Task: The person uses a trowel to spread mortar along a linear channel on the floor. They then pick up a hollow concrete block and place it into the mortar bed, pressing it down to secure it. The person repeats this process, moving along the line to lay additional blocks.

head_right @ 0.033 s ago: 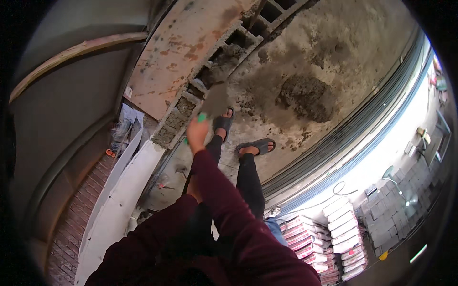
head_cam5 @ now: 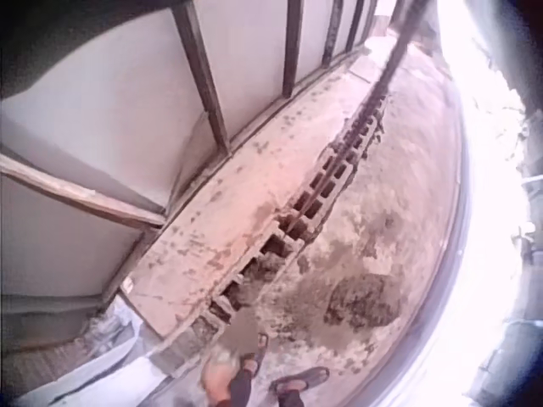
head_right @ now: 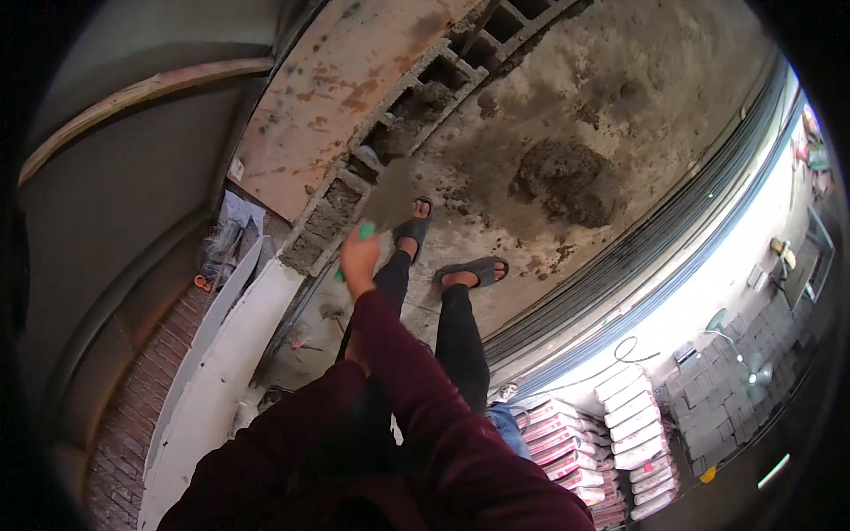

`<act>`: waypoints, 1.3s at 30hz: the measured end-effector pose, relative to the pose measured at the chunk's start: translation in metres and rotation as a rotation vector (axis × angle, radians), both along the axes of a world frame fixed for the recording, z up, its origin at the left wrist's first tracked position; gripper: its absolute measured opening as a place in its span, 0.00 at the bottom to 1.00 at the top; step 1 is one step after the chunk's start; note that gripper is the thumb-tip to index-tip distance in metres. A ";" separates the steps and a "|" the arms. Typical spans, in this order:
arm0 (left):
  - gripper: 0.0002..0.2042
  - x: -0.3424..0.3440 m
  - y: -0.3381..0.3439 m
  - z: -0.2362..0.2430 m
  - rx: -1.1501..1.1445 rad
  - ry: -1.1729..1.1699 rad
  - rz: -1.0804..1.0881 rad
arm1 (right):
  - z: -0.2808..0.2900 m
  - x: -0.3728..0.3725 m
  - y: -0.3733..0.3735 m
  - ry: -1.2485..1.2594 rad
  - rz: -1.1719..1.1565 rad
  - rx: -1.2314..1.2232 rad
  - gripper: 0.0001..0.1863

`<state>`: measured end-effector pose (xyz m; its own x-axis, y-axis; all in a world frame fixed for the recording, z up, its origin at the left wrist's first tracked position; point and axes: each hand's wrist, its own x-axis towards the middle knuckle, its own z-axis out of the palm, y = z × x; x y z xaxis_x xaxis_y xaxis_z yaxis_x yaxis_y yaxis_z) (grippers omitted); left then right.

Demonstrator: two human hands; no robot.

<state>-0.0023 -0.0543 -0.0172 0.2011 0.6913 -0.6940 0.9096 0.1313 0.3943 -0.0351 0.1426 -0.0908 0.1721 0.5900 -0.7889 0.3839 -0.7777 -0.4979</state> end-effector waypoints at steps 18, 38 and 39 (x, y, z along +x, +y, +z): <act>0.19 0.007 0.060 0.034 -0.169 -0.085 0.333 | -0.079 0.127 0.128 -0.369 0.584 0.428 0.15; 0.11 0.041 0.148 0.031 -0.007 -0.188 0.173 | -0.229 0.470 -0.016 -0.781 0.087 0.261 0.19; 0.11 0.041 0.161 0.033 -0.052 -0.152 0.178 | -0.241 0.495 -0.003 -0.943 -0.128 0.250 0.16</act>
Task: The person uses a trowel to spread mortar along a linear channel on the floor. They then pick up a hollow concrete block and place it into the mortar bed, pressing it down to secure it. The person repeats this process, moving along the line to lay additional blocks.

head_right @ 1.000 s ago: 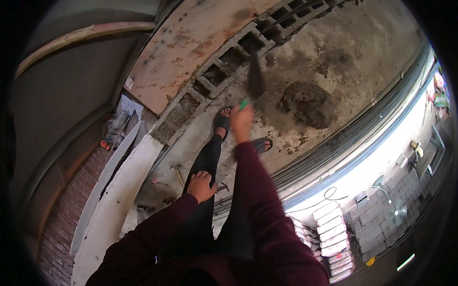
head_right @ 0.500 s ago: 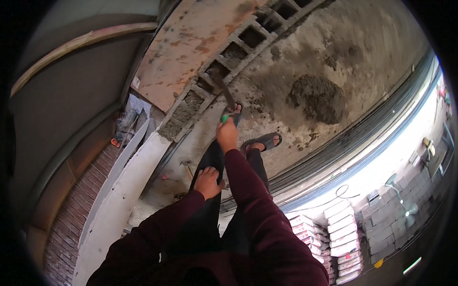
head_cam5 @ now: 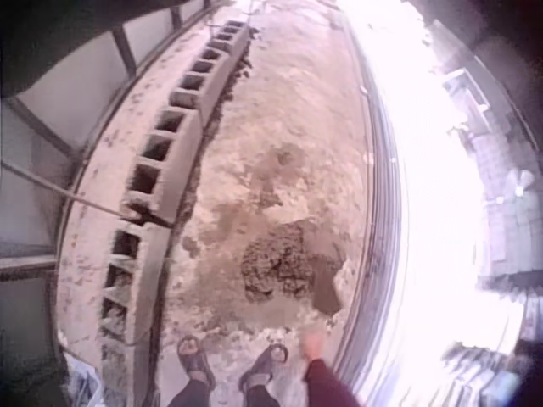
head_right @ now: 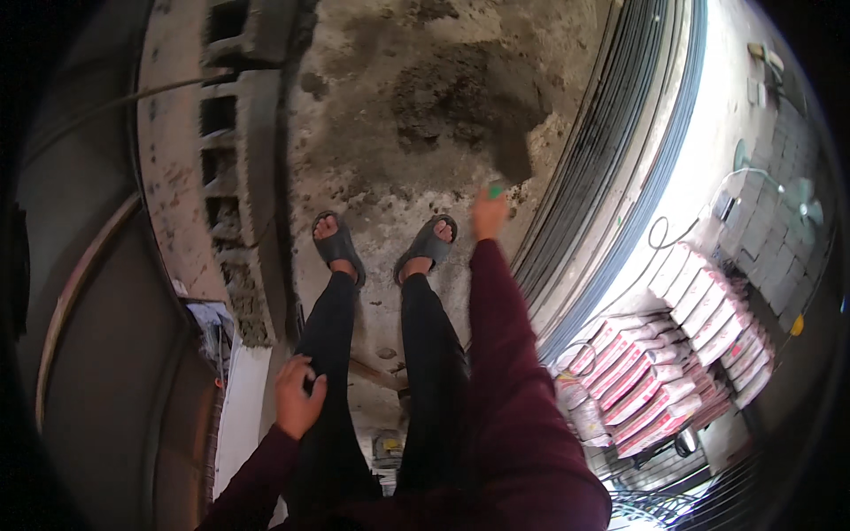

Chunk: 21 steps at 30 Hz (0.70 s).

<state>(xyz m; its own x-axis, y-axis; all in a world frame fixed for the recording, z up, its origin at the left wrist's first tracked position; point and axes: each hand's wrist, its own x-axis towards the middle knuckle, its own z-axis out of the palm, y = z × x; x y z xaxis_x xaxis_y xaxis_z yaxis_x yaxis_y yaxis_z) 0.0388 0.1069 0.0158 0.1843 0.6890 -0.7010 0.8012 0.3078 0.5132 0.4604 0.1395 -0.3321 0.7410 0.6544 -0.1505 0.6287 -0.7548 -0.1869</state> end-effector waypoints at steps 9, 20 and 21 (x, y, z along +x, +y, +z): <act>0.10 0.039 0.056 -0.009 -0.170 0.124 -0.189 | -0.074 0.140 0.137 0.301 0.326 -0.119 0.21; 0.10 0.048 0.047 -0.005 -0.174 0.119 -0.205 | -0.045 -0.014 -0.160 0.585 -0.215 -0.171 0.10; 0.10 0.045 0.049 -0.007 -0.171 0.110 -0.204 | -0.056 -0.012 -0.179 0.658 -0.241 -0.181 0.09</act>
<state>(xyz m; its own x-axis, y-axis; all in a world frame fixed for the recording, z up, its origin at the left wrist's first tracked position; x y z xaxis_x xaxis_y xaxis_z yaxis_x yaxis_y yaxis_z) 0.0836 0.1563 0.0087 0.2234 0.5156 -0.8272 0.9032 0.2096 0.3745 0.4481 -0.0399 -0.3884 0.5800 0.4071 -0.7056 0.2412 -0.9131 -0.3287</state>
